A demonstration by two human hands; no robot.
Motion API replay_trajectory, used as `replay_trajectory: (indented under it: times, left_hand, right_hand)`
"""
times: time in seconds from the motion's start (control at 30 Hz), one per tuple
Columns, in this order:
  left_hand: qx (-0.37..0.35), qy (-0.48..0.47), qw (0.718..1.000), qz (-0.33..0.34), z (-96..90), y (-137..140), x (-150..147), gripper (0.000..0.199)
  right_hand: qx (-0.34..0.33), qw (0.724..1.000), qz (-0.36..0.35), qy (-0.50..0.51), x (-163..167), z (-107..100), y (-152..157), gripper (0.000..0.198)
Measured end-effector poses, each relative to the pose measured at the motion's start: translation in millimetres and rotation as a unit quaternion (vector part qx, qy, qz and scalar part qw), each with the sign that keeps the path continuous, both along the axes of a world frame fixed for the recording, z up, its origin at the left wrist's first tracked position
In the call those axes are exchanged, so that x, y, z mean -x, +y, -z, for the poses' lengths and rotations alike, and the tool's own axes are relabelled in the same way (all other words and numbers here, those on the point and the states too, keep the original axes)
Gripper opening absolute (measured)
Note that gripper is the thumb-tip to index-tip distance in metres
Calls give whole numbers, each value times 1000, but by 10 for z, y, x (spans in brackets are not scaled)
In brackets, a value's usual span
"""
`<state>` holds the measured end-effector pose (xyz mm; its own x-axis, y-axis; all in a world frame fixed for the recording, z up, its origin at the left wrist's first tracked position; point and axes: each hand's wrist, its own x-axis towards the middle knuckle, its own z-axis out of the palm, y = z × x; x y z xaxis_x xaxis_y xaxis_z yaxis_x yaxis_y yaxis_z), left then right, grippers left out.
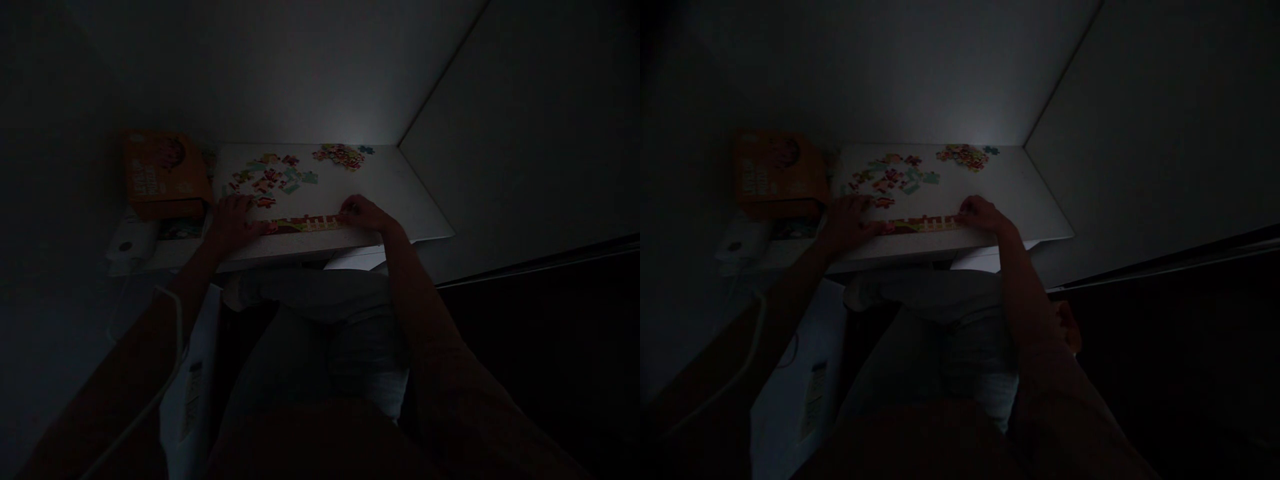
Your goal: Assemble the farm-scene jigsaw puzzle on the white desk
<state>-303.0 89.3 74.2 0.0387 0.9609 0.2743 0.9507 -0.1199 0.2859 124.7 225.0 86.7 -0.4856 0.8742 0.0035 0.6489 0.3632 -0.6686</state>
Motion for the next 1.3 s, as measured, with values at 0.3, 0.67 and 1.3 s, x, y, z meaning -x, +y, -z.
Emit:
replay_trajectory:
  times: [0.3,0.67,1.3]
  left_hand:
    - [10,-10,1000,-2,-19,-4,-10,79]
    - [-25,-54,998,-38,57,78,55,59]
    - [-43,-48,997,36,91,99,97,50]
  right_hand:
    - [-46,998,6,-34,67,120,81,39]
    - [-53,988,115,92,-85,154,142,53]
    - [-81,987,11,-137,175,139,27,90]
